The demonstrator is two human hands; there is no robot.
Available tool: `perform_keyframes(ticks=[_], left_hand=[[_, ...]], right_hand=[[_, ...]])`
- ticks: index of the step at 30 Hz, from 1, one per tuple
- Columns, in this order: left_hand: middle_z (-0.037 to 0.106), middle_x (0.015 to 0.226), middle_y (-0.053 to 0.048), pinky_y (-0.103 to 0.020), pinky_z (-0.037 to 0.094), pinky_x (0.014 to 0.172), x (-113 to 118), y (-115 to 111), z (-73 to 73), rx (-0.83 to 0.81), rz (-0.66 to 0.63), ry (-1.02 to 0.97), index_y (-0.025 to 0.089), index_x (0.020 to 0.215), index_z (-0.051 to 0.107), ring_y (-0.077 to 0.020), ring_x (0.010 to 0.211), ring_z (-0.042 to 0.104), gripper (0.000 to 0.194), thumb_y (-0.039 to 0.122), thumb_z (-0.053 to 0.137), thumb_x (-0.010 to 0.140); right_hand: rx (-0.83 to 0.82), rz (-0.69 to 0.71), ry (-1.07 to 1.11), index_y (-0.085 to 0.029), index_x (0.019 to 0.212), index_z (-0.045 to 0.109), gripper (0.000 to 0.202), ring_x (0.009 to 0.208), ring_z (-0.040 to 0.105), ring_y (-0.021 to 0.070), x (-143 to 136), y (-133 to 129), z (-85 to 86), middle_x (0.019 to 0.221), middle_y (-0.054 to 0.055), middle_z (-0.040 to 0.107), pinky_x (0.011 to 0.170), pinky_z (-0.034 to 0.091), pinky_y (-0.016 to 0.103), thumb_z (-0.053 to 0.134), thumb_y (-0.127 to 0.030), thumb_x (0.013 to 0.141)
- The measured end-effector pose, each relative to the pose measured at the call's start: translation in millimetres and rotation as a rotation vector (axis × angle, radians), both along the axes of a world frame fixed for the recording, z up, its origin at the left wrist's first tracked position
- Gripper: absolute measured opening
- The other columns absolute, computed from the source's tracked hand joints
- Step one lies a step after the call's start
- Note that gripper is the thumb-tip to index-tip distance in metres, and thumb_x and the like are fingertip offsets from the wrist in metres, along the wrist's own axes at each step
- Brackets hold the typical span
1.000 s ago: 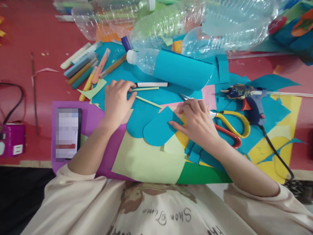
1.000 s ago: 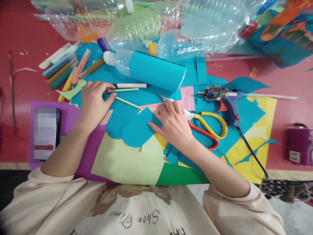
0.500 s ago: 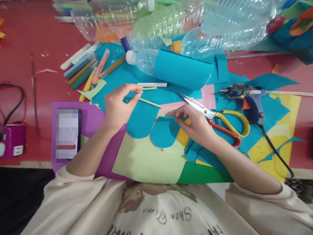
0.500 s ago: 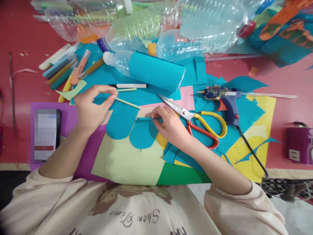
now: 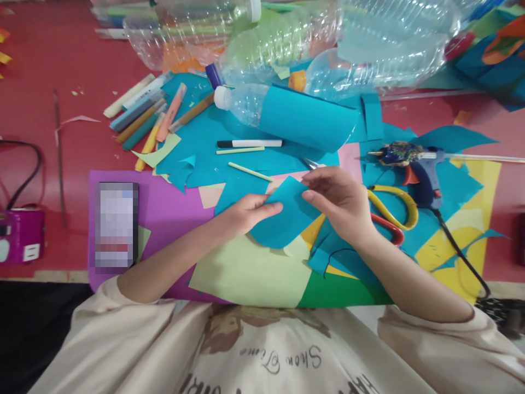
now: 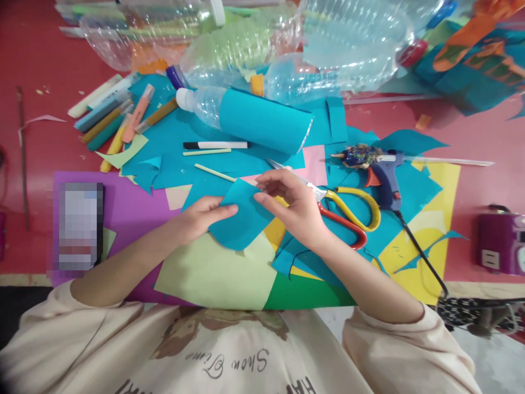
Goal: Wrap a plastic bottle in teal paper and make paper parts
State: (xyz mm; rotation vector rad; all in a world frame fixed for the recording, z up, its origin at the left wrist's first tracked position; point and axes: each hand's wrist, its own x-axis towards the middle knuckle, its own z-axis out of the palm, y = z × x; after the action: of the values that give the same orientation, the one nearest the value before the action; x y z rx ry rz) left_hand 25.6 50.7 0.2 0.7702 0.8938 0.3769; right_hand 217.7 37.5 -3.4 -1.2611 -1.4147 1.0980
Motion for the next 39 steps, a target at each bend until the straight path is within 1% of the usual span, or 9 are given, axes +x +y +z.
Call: perform_keyframes(ticks=[5, 8, 12, 14, 18, 23, 26, 31, 39], left_hand=[[0.073, 0.112, -0.004, -0.041, 0.048, 0.1, 2.1, 1.3, -10.0, -0.142, 0.334, -0.001, 0.025, 0.096, 0.073, -0.0307, 0.118, 0.06, 0.035, 0.044, 0.078, 0.067], [0.071, 0.115, -0.005, -0.043, 0.049, 0.099, 4.5, -0.4, -9.7, -0.228, 0.383, -0.045, 0.024, 0.101, 0.071, -0.0302, 0.119, 0.06, 0.033, 0.039, 0.074, 0.072], [0.069, 0.119, -0.009, -0.045, 0.044, 0.105, 11.6, -6.6, -6.5, -0.335, 0.359, -0.161, 0.018, 0.103, 0.069, -0.0297, 0.123, 0.057, 0.031, 0.033, 0.071, 0.076], [0.069, 0.12, -0.009, -0.044, 0.042, 0.108, 14.4, -9.7, -7.6, -0.361, 0.344, -0.199, 0.018, 0.102, 0.069, -0.0295, 0.125, 0.055, 0.031, 0.033, 0.071, 0.076], [0.068, 0.122, -0.007, -0.041, 0.037, 0.112, 14.8, -14.9, -18.1, -0.339, 0.305, -0.24, 0.02, 0.101, 0.07, -0.0272, 0.131, 0.049, 0.031, 0.038, 0.071, 0.075], [0.069, 0.12, -0.005, -0.042, 0.039, 0.11, 11.2, -18.5, -30.2, -0.331, 0.31, -0.182, 0.022, 0.104, 0.071, -0.0271, 0.129, 0.052, 0.031, 0.035, 0.071, 0.076], [0.07, 0.118, -0.007, -0.043, 0.042, 0.107, 12.1, -18.2, -25.8, -0.332, 0.339, -0.171, 0.021, 0.103, 0.071, -0.0286, 0.124, 0.056, 0.031, 0.032, 0.073, 0.074], [0.069, 0.119, -0.01, -0.046, 0.045, 0.104, 17.1, -17.2, -13.4, -0.339, 0.361, -0.159, 0.019, 0.104, 0.071, -0.0301, 0.119, 0.06, 0.032, 0.028, 0.074, 0.074], [0.066, 0.125, -0.005, -0.041, 0.038, 0.111, 8.6, -22.1, -31.3, -0.205, 0.32, -0.052, 0.023, 0.104, 0.071, -0.0292, 0.131, 0.049, 0.032, 0.033, 0.074, 0.073]], right_hand=[[0.122, -0.187, -0.048, -0.024, 0.092, 0.063, 0.012, 0.059, 0.055, 0.0111, 20.2, 4.3, 18.7, 0.068, -0.003, 0.058, 0.056, 0.045, 0.028, 0.059, -0.017, 0.084], [0.14, -0.291, -0.125, -0.024, 0.094, 0.065, 0.02, 0.044, 0.048, 0.01, 40.8, 1.5, 33.0, 0.054, -0.006, 0.053, 0.046, 0.036, 0.028, 0.061, -0.011, 0.079], [0.138, -0.693, -0.418, -0.022, 0.081, 0.07, 0.006, 0.038, 0.045, 0.0121, 76.7, -8.0, 43.5, 0.043, -0.005, 0.045, 0.042, 0.029, 0.03, 0.065, -0.023, 0.078], [-0.019, -0.748, -0.654, -0.023, 0.063, 0.065, 0.012, 0.041, 0.047, 0.0137, 99.3, -11.4, 42.5, 0.044, -0.001, 0.05, 0.047, 0.034, 0.035, 0.069, -0.026, 0.074], [-0.383, -0.601, -1.019, -0.026, 0.055, 0.055, 0.027, 0.042, 0.042, 0.0148, 141.1, -10.2, 25.3, 0.049, 0.002, 0.055, 0.048, 0.029, 0.038, 0.082, -0.028, 0.059], [-0.361, -0.63, -0.808, -0.024, 0.05, 0.055, 0.033, 0.043, 0.045, 0.0127, 146.7, 2.0, 8.8, 0.05, 0.0, 0.056, 0.046, 0.032, 0.035, 0.085, -0.016, 0.042], [-0.537, -0.818, -0.598, -0.023, 0.049, 0.057, 0.032, 0.043, 0.047, 0.0123, 130.4, 6.8, 19.0, 0.048, -0.001, 0.055, 0.047, 0.034, 0.034, 0.082, -0.005, 0.041], [-0.428, -1.002, -0.17, -0.023, 0.046, 0.063, 0.017, 0.045, 0.053, 0.0161, 119.3, 1.3, 37.3, 0.049, 0.003, 0.057, 0.048, 0.036, 0.039, 0.079, -0.018, 0.044], [-0.424, -0.441, 0.082, -0.025, 0.056, 0.06, 0.023, 0.035, 0.049, 0.0153, 95.4, -23.6, 44.1, 0.052, 0.003, 0.061, 0.034, 0.033, 0.031, 0.077, -0.015, 0.045]])
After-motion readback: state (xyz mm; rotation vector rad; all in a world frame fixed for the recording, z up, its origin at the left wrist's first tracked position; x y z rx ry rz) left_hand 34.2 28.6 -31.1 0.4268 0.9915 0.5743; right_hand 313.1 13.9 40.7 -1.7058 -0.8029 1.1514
